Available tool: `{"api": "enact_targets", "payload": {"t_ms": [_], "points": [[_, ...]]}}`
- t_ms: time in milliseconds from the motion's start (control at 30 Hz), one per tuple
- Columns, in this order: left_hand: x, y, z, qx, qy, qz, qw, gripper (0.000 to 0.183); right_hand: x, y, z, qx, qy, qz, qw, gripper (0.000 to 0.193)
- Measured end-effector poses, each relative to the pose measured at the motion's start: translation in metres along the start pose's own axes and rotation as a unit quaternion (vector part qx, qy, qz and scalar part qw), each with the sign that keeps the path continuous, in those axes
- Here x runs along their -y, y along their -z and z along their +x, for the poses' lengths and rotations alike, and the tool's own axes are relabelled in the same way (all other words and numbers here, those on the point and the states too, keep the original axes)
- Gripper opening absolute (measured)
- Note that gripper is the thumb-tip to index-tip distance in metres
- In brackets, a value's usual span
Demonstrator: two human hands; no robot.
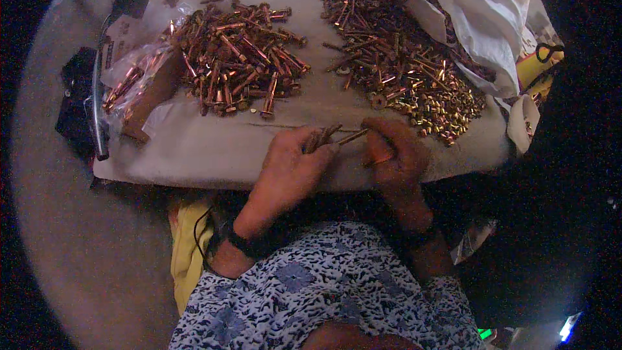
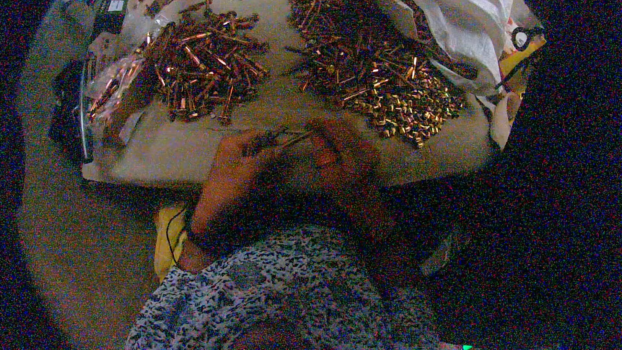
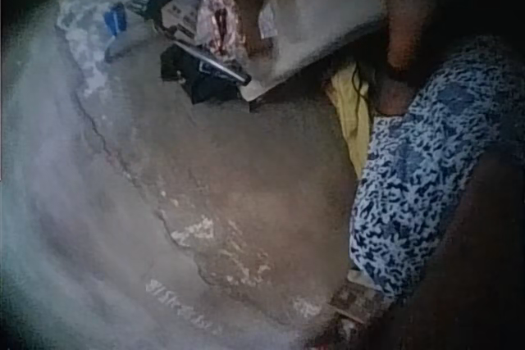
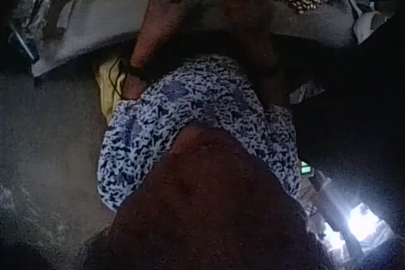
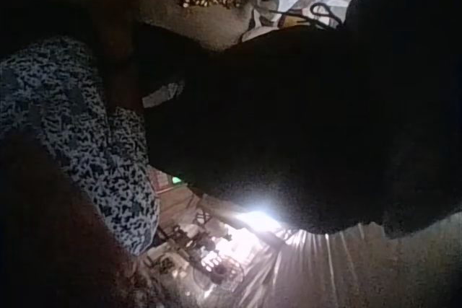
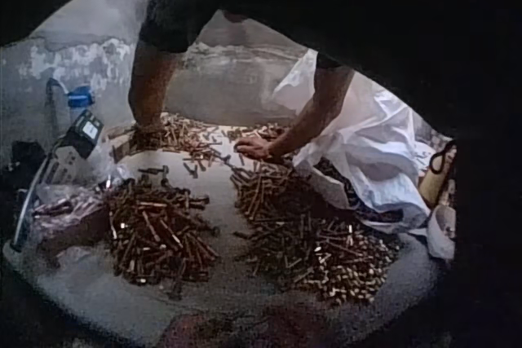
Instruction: Manually assembling washers onto copper-colored bolts on a production floor.
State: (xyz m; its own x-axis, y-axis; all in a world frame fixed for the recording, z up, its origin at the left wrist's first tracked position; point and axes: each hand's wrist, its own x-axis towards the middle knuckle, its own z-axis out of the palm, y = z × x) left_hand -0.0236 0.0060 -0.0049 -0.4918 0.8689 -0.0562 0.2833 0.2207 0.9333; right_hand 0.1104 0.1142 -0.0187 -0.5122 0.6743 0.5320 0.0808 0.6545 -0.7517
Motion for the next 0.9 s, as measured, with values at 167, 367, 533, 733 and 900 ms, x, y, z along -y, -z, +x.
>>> {"api": "enact_targets", "payload": {"t_ms": [167,367,533,733,900], "points": [[-0.014,0.004,-0.003,0.018,0.053,-0.111,0.992,0.018,-0.001,0.003,0.004,-0.003,0.053,-0.032,0.998,0.017],[-0.038,0.013,-0.005,0.057,0.164,-0.151,0.973,0.015,-0.010,-0.002,0.006,-0.014,0.090,-0.065,0.994,0.017],[-0.037,0.011,-0.005,0.051,0.151,-0.164,0.974,0.016,-0.013,-0.005,0.001,-0.022,0.073,-0.073,0.994,0.019],[-0.036,0.017,-0.008,0.067,0.136,-0.219,0.964,0.017,-0.011,-0.005,0.002,0.059,0.215,-0.165,0.961,0.025],[-0.043,0.017,-0.005,0.059,0.140,-0.231,0.961,0.017,-0.020,0.001,-0.011,0.109,0.102,-0.093,0.984,0.025]]}}
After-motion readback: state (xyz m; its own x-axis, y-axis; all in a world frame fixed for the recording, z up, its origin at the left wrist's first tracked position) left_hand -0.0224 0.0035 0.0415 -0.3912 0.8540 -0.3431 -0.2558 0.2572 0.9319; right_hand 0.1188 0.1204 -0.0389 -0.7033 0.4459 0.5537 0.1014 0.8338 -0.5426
